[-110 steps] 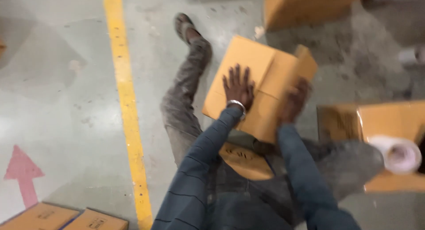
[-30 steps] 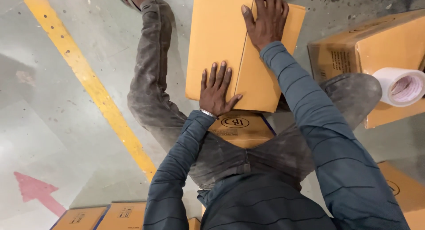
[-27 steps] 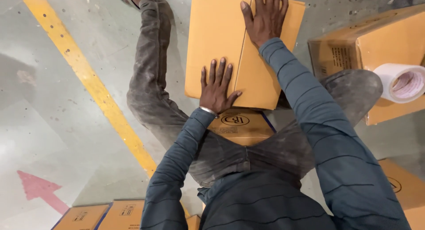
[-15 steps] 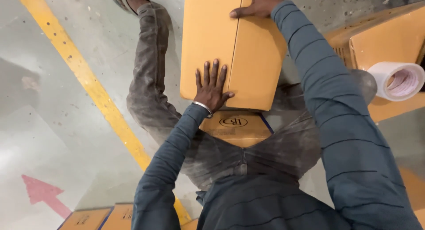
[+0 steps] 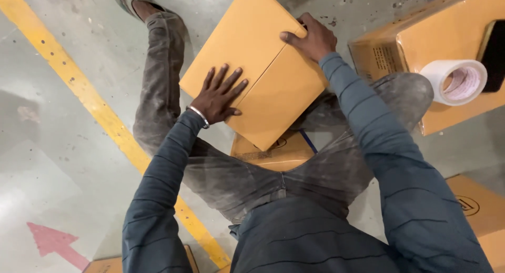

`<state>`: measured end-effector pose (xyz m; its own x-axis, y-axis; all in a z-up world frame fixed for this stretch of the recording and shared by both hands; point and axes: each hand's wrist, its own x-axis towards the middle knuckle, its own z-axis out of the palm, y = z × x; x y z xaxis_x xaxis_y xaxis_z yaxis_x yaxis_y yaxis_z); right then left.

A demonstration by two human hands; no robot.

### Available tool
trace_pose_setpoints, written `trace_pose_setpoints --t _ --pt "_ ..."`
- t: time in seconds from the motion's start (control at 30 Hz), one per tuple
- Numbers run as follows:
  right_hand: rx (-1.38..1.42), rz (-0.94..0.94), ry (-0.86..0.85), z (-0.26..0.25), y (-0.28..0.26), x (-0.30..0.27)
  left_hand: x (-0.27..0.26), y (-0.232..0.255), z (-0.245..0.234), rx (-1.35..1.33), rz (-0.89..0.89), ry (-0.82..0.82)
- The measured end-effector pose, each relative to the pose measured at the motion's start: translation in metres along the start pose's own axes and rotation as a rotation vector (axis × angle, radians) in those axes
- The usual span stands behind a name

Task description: The recorder is assembling and sealing cardboard boxes with packing tape while sitting on the floor.

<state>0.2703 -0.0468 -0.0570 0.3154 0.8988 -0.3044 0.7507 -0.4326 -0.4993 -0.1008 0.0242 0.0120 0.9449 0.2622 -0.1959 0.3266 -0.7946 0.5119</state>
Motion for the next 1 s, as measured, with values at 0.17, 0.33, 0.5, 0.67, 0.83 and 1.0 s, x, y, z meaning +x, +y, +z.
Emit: trace_pose_setpoints --t 0.17,0.33,0.5,0.67,0.83,1.0 --pt "0.011 -0.018 0.086 0.006 0.01 -0.015 -0.023 0.025 0.04 0.052 -0.126 0.115" --pt "-0.01 -0.095 0.144 0.008 0.012 -0.018 0.009 0.073 0.088 0.097 -0.508 0.301" --pt "0.06 0.016 -0.015 0.004 0.015 -0.062 0.068 0.081 0.048 -0.102 -1.007 0.552" --pt "0.091 0.121 -0.003 0.012 -0.014 -0.117 0.064 0.073 0.05 -0.049 -1.036 0.485" --pt "0.12 0.239 -0.062 0.004 -0.029 -0.114 0.067 0.059 0.065 -0.012 -0.842 0.504" --pt "0.112 0.098 -0.3 -0.018 0.007 -0.084 0.063 0.064 0.046 0.007 -0.433 0.25"
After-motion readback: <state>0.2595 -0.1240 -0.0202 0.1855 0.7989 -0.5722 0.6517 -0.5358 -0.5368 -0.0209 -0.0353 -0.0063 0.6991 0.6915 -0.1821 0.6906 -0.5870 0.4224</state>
